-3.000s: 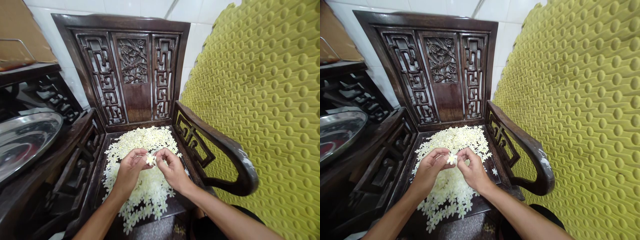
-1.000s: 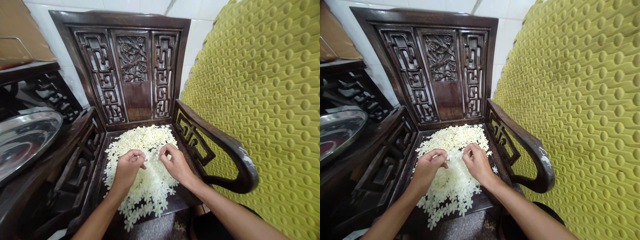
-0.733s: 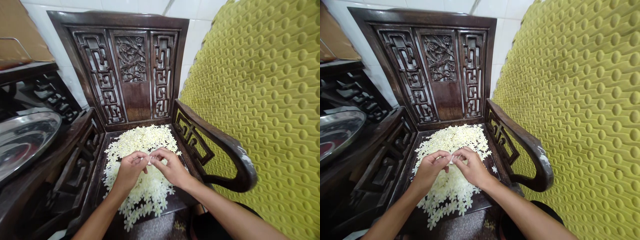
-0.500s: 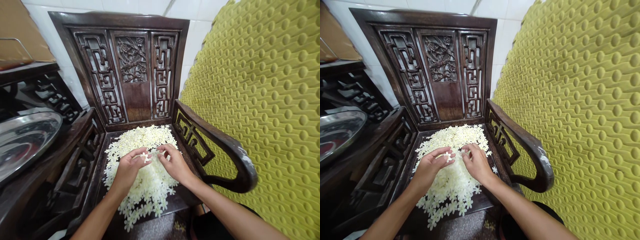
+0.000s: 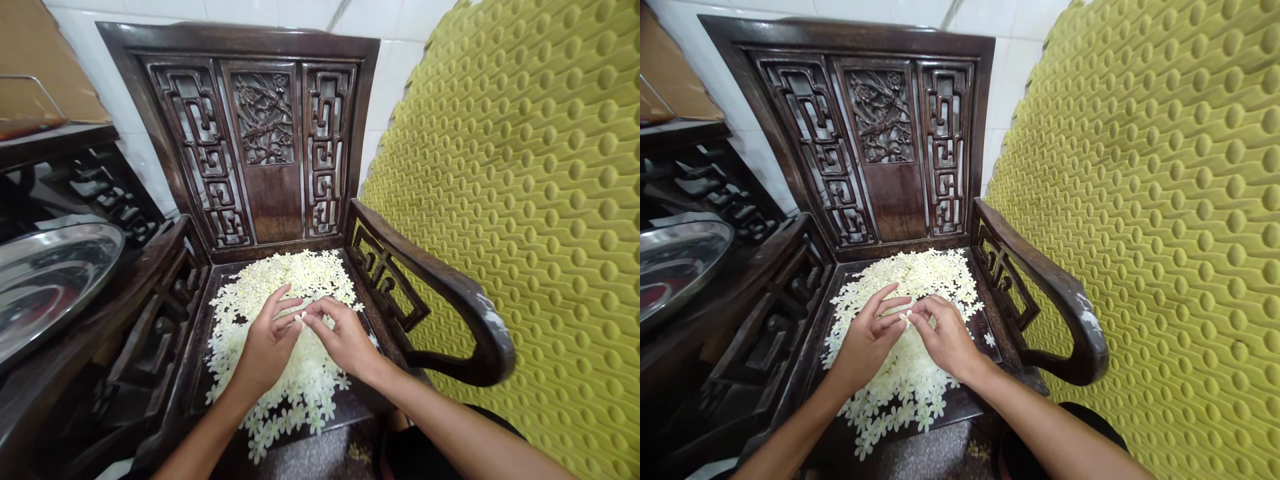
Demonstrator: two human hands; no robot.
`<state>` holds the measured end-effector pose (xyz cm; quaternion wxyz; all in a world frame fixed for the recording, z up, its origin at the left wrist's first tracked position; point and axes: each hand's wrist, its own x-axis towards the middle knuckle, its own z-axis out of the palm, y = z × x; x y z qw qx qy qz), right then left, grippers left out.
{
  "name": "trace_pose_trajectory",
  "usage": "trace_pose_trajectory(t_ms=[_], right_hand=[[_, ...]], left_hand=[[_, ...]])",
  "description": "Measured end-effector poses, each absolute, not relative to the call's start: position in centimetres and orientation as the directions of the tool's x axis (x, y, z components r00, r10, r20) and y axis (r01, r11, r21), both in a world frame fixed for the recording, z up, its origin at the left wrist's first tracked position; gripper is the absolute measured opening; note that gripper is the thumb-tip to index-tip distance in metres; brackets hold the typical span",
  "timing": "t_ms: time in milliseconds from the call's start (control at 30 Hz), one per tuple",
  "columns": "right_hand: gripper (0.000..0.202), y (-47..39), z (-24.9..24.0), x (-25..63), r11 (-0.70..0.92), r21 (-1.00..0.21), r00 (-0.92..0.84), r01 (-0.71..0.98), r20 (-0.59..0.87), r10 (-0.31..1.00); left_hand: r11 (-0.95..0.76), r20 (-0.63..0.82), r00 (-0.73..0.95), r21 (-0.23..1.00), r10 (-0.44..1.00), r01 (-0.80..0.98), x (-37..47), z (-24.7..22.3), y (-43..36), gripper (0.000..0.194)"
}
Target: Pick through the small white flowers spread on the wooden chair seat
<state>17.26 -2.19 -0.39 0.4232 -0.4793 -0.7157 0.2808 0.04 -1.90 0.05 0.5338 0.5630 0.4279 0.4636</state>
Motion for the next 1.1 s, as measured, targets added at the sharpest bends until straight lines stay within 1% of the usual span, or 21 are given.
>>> trace_pose_trajectory(t_ms=[100, 167, 367, 533, 700, 833, 1000, 1100], right_hand=[[0.012, -2.04, -0.35, 17.55, 0.335, -0.872, -0.137, 0.358, 0.306, 0.942], [0.014, -1.98, -0.28, 17.64, 0.312, -0.897, -0.130, 0.312, 0.285, 0.950], [0.021, -1.95, -0.25, 17.74, 0.257, -0.951, -0.205, 0.174, 0.220, 0.954], [0.023, -2.07, -0.19, 17.72, 0.179, -0.981, -0.275, 0.075, 0.152, 0.949], [0.024, -2.14, 0.19, 17.56, 0.147, -0.989, -0.326, -0.018, 0.145, 0.934], [0.027, -2.17, 0.35, 17.44, 0.146, -0.989, -0.323, -0.009, 0.141, 0.936], [0.025, -2.18, 0.06, 17.22, 0.177, -0.984, -0.300, 0.034, 0.159, 0.940], [0.019, -2.38, 0.12, 17.16, 0.240, -0.965, -0.206, 0.106, 0.214, 0.955]], left_hand=[[-0.003, 0.013, 0.227, 0.999, 0.974, -0.044, -0.06, 0.63, -1.76, 0.033], [0.024, -0.010, 0.240, 0.998, 0.971, -0.056, -0.12, 0.97, -1.71, 0.024], [-0.034, 0.061, 0.273, 0.994, 0.960, -0.103, -0.21, 0.95, -1.62, 0.018], [-0.108, 0.131, 0.277, 0.989, 0.952, -0.097, -0.14, 0.78, -1.68, 0.018], [-0.134, 0.157, 0.265, 0.985, 0.951, -0.106, 0.14, 0.91, -1.94, 0.015], [-0.170, 0.178, 0.238, 0.984, 0.955, -0.056, 0.18, 0.95, -2.13, 0.014], [-0.243, 0.224, 0.224, 0.968, 0.949, 0.059, 0.13, 1.15, -2.37, 0.011], [-0.277, 0.253, 0.214, 0.956, 0.944, 0.092, 0.12, 1.22, -2.44, 0.010]])
